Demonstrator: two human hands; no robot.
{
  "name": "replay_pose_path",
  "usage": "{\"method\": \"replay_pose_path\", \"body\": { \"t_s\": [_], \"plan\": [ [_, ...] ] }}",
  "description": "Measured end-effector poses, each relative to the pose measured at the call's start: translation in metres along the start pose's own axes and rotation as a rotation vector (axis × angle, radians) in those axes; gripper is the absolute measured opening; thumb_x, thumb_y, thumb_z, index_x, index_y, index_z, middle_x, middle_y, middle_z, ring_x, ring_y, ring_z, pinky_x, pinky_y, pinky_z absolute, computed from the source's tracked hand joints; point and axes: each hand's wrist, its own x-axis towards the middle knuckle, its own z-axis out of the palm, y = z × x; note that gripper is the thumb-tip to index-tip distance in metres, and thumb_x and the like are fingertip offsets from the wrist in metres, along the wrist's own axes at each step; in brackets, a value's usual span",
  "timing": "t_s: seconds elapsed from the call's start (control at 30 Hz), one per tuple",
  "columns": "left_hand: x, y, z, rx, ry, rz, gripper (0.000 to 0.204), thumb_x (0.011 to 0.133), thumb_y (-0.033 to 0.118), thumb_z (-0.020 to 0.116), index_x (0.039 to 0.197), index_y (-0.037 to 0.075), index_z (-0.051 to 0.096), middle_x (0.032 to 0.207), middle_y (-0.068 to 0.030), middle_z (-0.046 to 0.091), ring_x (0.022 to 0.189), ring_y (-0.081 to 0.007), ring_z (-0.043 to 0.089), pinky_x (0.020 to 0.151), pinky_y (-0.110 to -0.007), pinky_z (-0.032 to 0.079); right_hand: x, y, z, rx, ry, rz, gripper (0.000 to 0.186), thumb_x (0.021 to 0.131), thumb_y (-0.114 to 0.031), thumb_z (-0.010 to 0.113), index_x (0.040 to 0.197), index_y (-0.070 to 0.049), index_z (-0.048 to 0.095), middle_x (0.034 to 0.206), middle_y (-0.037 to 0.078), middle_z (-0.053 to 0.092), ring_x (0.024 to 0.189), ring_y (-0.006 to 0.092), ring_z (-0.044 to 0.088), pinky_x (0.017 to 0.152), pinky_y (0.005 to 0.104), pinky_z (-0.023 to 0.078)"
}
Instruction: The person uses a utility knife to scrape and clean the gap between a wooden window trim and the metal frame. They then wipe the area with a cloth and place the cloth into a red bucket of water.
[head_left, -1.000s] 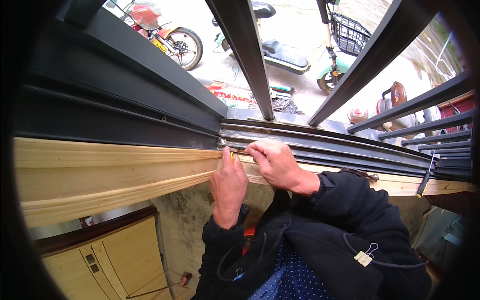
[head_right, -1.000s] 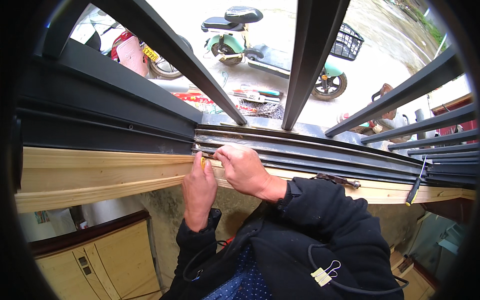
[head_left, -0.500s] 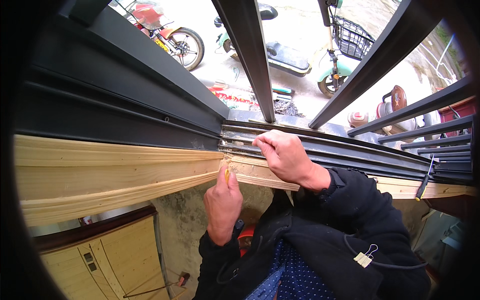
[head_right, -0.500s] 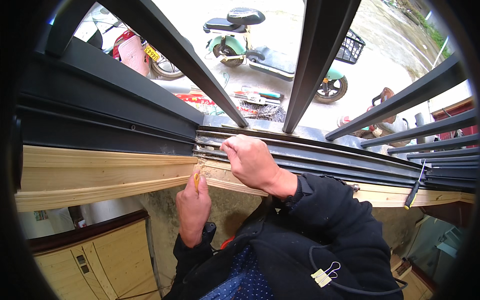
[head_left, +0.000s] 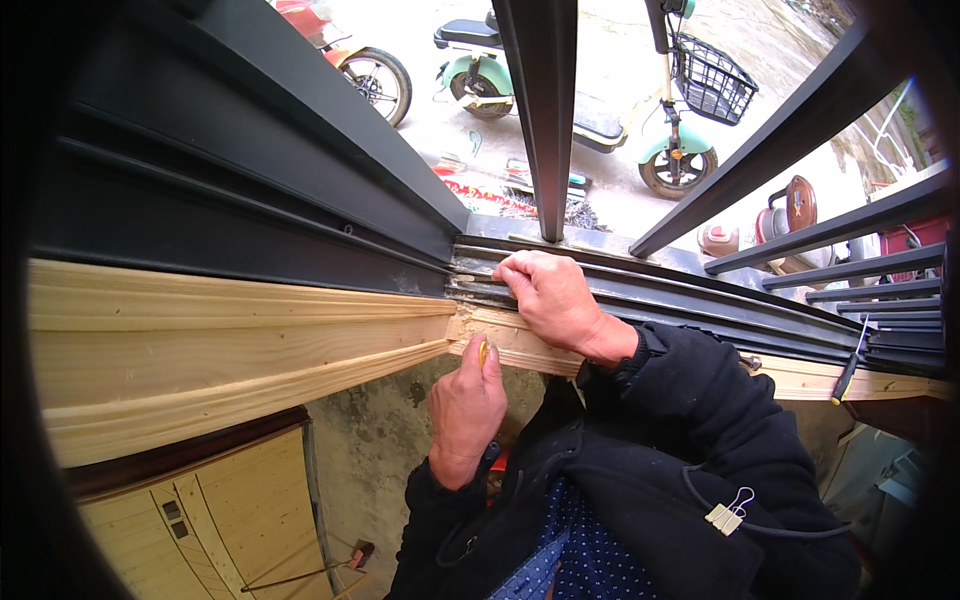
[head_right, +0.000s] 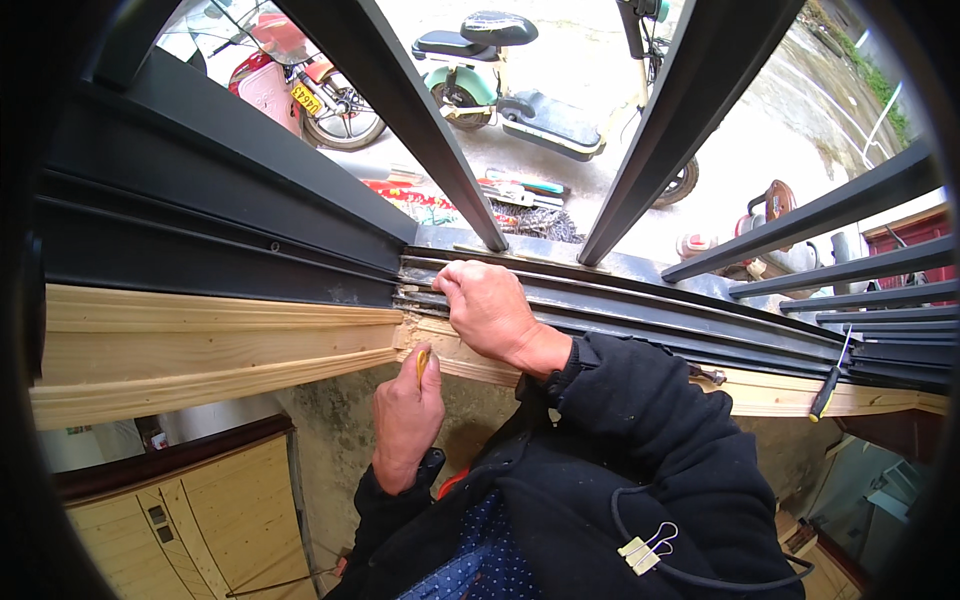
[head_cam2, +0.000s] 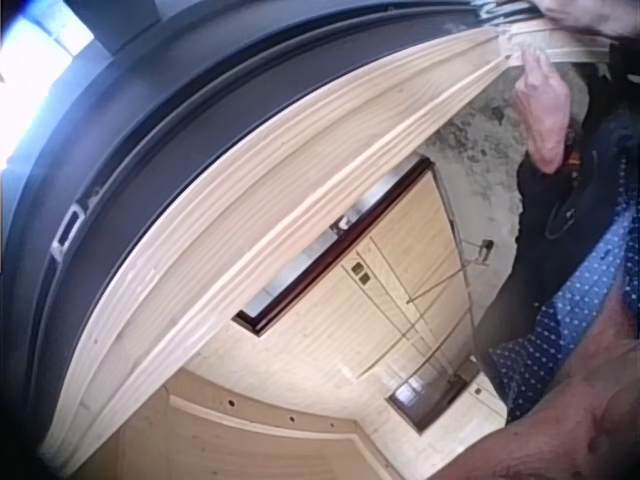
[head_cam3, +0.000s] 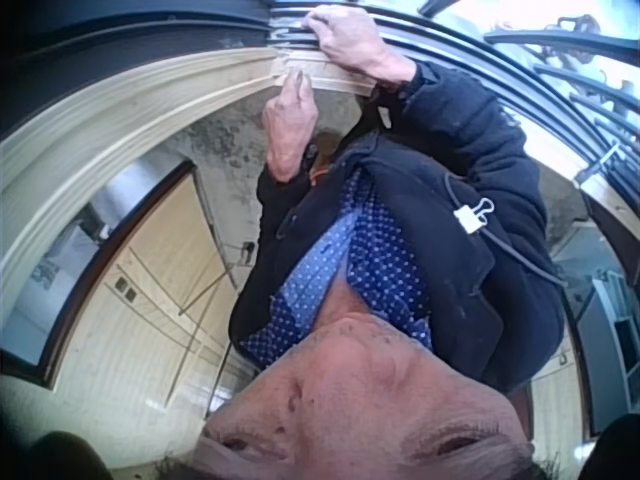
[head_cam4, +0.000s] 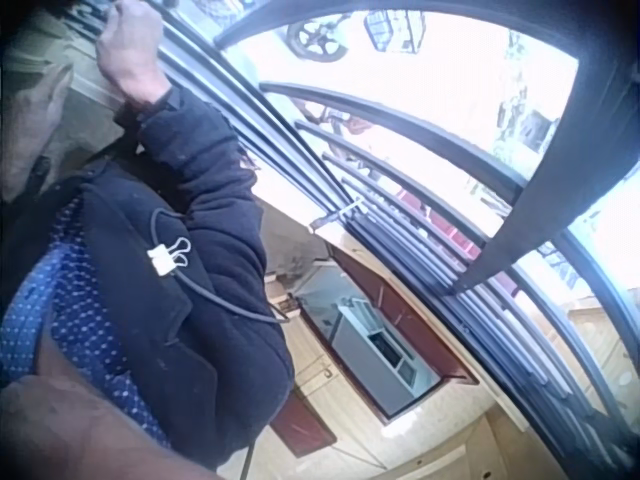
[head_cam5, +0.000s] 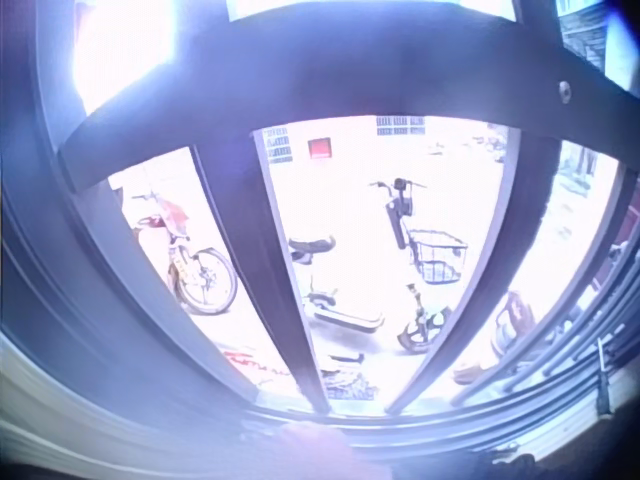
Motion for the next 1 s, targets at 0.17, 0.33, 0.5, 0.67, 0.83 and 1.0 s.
{"method": "replay_pose_path", "body": {
  "t_s": [0.17,0.33,0.5,0.67,0.83,1.0],
  "plan": [
    [0.002,-0.003,0.000,-0.025,0.023,0.027,0.031,0.105,0.026,0.060,0.127,0.006,0.068,0.079,-0.0262,0.072,0.075,-0.0477,0.071,0.066,-0.056,0.055,-0.002,-0.001,-0.006,0.048,-0.051,0.070,0.016,0.100,-0.012,0.066,0.101,0.000,0.076,0.087,0.018,0.074,0.075,0.0287,0.072,0.069,0.0367,0.055],
    [0.004,-0.004,0.001,-0.034,0.006,0.014,0.030,0.105,0.026,0.060,0.125,0.006,0.068,0.079,-0.0270,0.071,0.075,-0.0487,0.071,0.066,-0.057,0.054,0.001,-0.001,-0.001,0.032,-0.012,0.010,0.016,0.099,-0.012,0.066,0.102,0.000,0.077,0.084,0.016,0.074,0.071,0.0240,0.071,0.067,0.0351,0.054],
    [0.004,-0.004,0.001,-0.057,0.018,0.015,0.029,0.105,0.026,0.059,0.125,0.006,0.068,0.078,-0.0276,0.071,0.074,-0.0496,0.070,0.066,-0.057,0.054,0.000,-0.002,-0.005,0.120,-0.049,0.100,0.017,0.101,-0.013,0.066,0.103,0.001,0.077,0.078,0.013,0.072,0.068,0.0174,0.067,0.066,0.0318,0.053],
    [0.004,-0.004,0.000,-0.053,0.023,0.020,0.029,0.105,0.025,0.059,0.125,0.006,0.068,0.078,-0.0274,0.071,0.074,-0.0492,0.070,0.066,-0.057,0.054,0.000,-0.005,-0.007,0.178,-0.053,0.134,0.019,0.103,-0.013,0.064,0.104,0.002,0.077,0.076,0.009,0.071,0.068,0.0132,0.065,0.065,0.0295,0.053],
    [0.005,-0.005,0.001,-0.053,0.012,0.006,0.030,0.105,0.025,0.060,0.127,0.006,0.067,0.077,-0.0271,0.071,0.074,-0.0486,0.070,0.065,-0.057,0.054,0.003,-0.004,-0.010,0.164,-0.088,0.189,0.020,0.102,-0.013,0.064,0.105,0.002,0.077,0.075,0.010,0.072,0.067,0.0129,0.066,0.065,0.0296,0.053],
    [0.009,0.001,-0.002,-0.036,0.017,0.012,0.037,0.104,0.023,0.060,0.136,0.004,0.061,0.074,-0.0266,0.069,0.071,-0.0487,0.069,0.064,-0.058,0.052,0.004,-0.002,-0.013,0.125,-0.164,0.185,0.020,0.101,-0.013,0.064,0.105,0.002,0.077,0.074,0.011,0.072,0.065,0.0139,0.065,0.064,0.0311,0.053]
  ]
}}
